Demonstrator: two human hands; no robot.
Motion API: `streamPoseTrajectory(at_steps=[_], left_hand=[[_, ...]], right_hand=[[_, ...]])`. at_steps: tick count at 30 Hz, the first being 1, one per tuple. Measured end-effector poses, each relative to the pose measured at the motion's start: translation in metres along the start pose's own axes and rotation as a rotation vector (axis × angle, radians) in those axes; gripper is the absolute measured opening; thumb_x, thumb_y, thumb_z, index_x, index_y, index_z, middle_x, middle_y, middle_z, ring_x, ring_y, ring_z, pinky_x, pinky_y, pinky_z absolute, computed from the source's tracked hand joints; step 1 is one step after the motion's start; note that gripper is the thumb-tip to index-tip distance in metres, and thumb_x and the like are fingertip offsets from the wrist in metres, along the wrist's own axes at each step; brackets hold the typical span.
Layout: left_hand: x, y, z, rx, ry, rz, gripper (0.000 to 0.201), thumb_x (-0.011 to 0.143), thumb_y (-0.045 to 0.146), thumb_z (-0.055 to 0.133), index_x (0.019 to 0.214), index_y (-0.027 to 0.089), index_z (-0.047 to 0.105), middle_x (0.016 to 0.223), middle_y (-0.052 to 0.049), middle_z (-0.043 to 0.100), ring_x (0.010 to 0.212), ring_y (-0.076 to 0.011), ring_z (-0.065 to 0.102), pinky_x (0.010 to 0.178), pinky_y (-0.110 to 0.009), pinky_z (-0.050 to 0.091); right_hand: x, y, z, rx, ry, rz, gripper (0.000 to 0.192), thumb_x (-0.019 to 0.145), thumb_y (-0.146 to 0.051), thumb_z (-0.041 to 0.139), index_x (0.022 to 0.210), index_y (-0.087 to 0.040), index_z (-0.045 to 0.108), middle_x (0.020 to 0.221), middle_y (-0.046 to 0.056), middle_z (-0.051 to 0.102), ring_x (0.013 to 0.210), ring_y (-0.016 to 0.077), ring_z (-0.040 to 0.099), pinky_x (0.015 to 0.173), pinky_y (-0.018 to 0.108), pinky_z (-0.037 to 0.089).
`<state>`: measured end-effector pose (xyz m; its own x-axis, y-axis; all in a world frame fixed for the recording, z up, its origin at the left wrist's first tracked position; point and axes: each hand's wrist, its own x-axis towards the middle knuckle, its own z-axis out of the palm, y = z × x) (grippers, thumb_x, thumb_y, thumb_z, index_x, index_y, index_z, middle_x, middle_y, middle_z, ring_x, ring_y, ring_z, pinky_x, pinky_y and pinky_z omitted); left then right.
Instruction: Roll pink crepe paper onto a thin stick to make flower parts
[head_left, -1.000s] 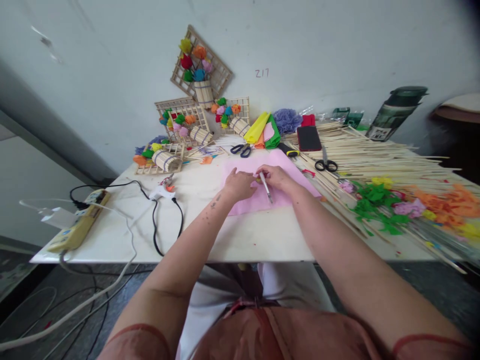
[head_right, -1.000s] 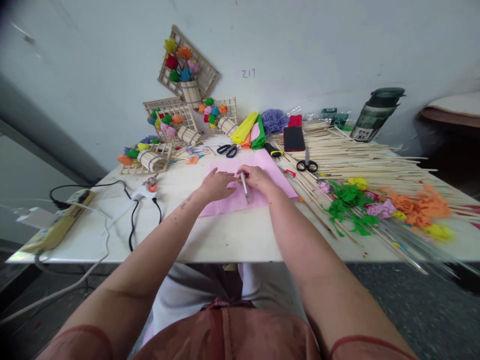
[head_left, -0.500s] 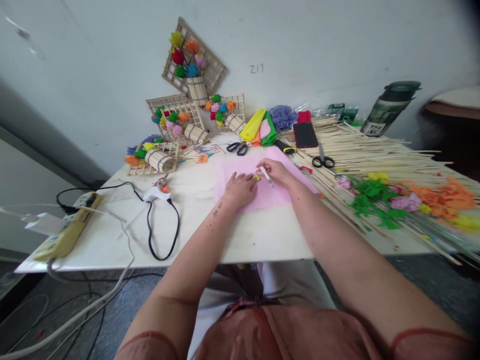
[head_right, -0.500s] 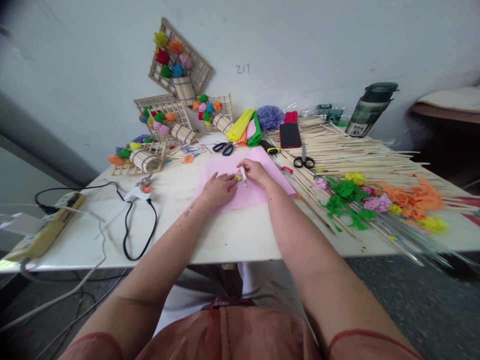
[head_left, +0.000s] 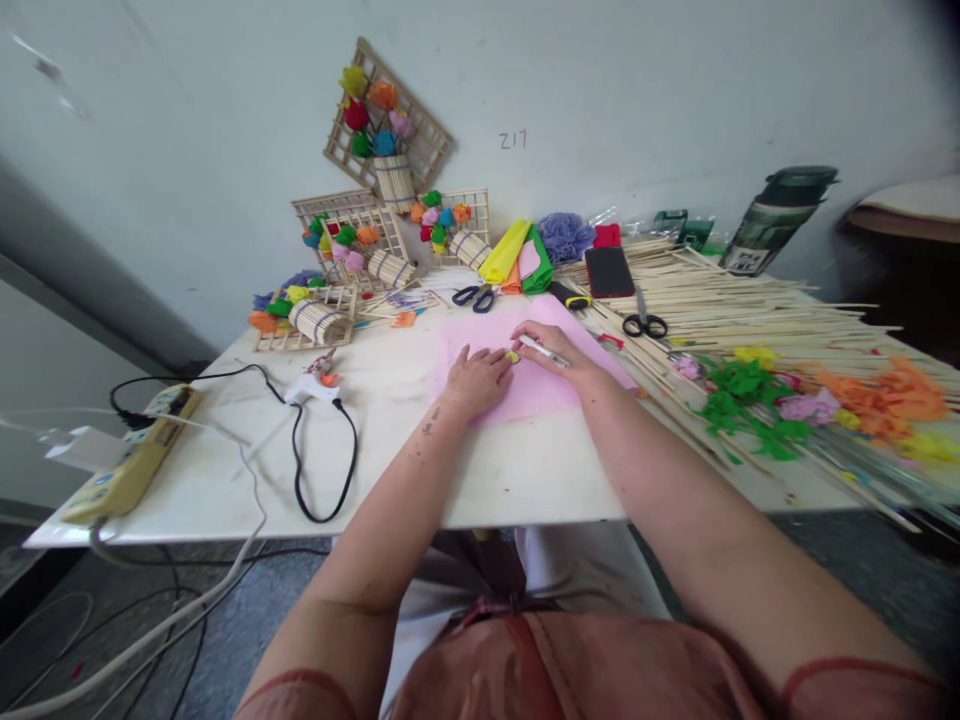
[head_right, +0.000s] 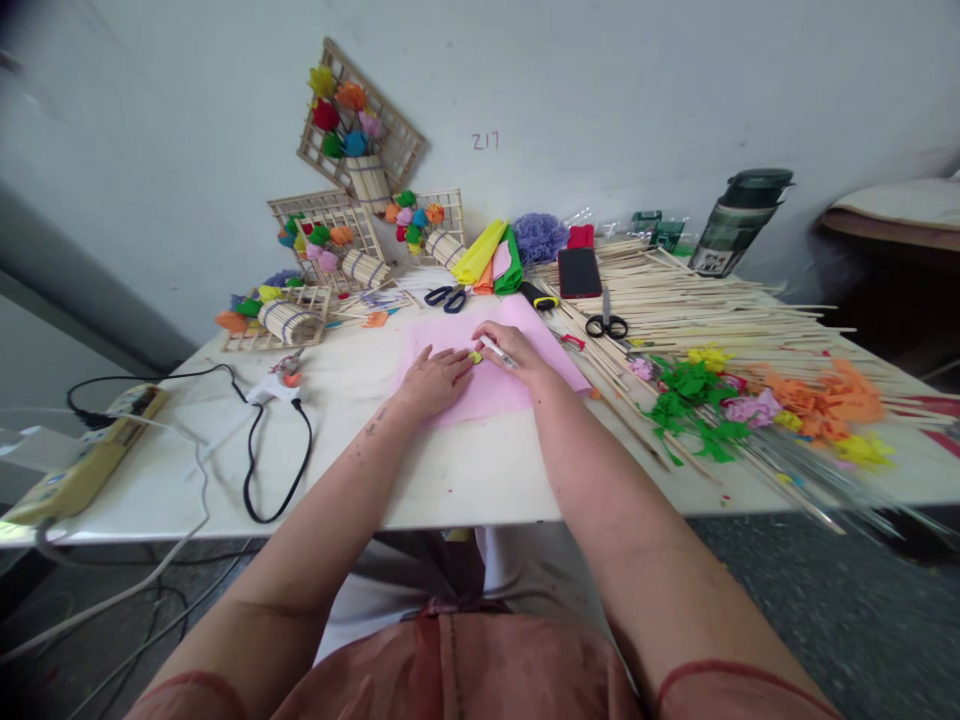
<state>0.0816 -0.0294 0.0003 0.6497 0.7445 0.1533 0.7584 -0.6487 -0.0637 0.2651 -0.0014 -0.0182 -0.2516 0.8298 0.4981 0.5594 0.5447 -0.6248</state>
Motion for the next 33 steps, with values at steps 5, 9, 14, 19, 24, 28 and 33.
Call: streamPoseTrajectory(at_steps=[5, 9, 14, 19, 24, 28, 33], left_hand=[[-0.001, -0.002, 0.000, -0.021, 0.005, 0.011, 0.043, 0.094, 0.035, 0.025, 0.131, 0.027, 0.045, 0.136, -0.001, 0.046, 0.125, -0.0227, 0.039, 0.107, -0.052, 0.017], [-0.001, -0.004, -0.001, -0.028, -0.017, 0.002, 0.041, 0.094, 0.035, 0.025, 0.131, 0.032, 0.043, 0.138, 0.002, 0.044, 0.127, -0.0204, 0.037, 0.108, -0.049, 0.015], [0.000, -0.007, 0.001, -0.023, -0.017, 0.019, 0.042, 0.095, 0.035, 0.024, 0.131, 0.030, 0.044, 0.138, 0.001, 0.043, 0.128, -0.0203, 0.036, 0.108, -0.049, 0.015], [0.001, -0.009, 0.002, -0.039, -0.021, 0.019, 0.041, 0.095, 0.035, 0.024, 0.130, 0.031, 0.045, 0.139, 0.001, 0.043, 0.128, -0.0204, 0.036, 0.109, -0.049, 0.014], [-0.001, -0.009, -0.001, -0.031, -0.032, -0.004, 0.041, 0.095, 0.037, 0.025, 0.131, 0.032, 0.044, 0.141, 0.000, 0.040, 0.128, -0.0217, 0.036, 0.108, -0.051, 0.013], [-0.003, -0.006, -0.003, -0.005, -0.006, 0.010, 0.042, 0.095, 0.039, 0.026, 0.132, 0.033, 0.042, 0.142, 0.001, 0.039, 0.128, -0.0221, 0.036, 0.108, -0.050, 0.013], [-0.003, 0.001, -0.001, 0.029, 0.011, 0.012, 0.046, 0.094, 0.043, 0.024, 0.135, 0.029, 0.040, 0.142, 0.000, 0.039, 0.128, -0.0246, 0.035, 0.108, -0.050, 0.015]], right_hand=[[-0.003, -0.008, -0.004, -0.004, -0.073, -0.011, 0.021, 0.075, -0.023, 0.052, 0.093, -0.018, 0.059, 0.086, 0.005, 0.064, 0.076, 0.0159, 0.057, 0.069, 0.026, 0.043], [-0.004, -0.008, -0.004, 0.002, -0.086, -0.003, 0.022, 0.074, -0.022, 0.053, 0.095, -0.019, 0.059, 0.087, 0.004, 0.065, 0.077, 0.0160, 0.057, 0.068, 0.026, 0.044], [-0.003, -0.001, 0.001, 0.000, -0.059, 0.027, 0.026, 0.071, -0.024, 0.056, 0.097, -0.019, 0.060, 0.084, 0.003, 0.065, 0.072, 0.0153, 0.057, 0.065, 0.025, 0.043], [-0.001, -0.002, 0.001, -0.034, -0.059, 0.042, 0.025, 0.071, -0.023, 0.055, 0.095, -0.019, 0.061, 0.084, 0.003, 0.064, 0.066, 0.0134, 0.054, 0.062, 0.024, 0.041], [-0.002, -0.005, 0.000, -0.008, -0.067, 0.048, 0.024, 0.070, -0.023, 0.056, 0.092, -0.019, 0.061, 0.082, 0.002, 0.064, 0.065, 0.0127, 0.053, 0.060, 0.023, 0.040], [-0.002, -0.005, 0.000, 0.026, -0.073, 0.037, 0.024, 0.069, -0.022, 0.055, 0.092, -0.019, 0.060, 0.079, 0.002, 0.063, 0.066, 0.0132, 0.053, 0.062, 0.024, 0.040], [-0.002, -0.005, 0.002, -0.016, -0.063, 0.053, 0.023, 0.069, -0.020, 0.054, 0.091, -0.018, 0.061, 0.078, 0.001, 0.063, 0.066, 0.0128, 0.051, 0.062, 0.023, 0.039]])
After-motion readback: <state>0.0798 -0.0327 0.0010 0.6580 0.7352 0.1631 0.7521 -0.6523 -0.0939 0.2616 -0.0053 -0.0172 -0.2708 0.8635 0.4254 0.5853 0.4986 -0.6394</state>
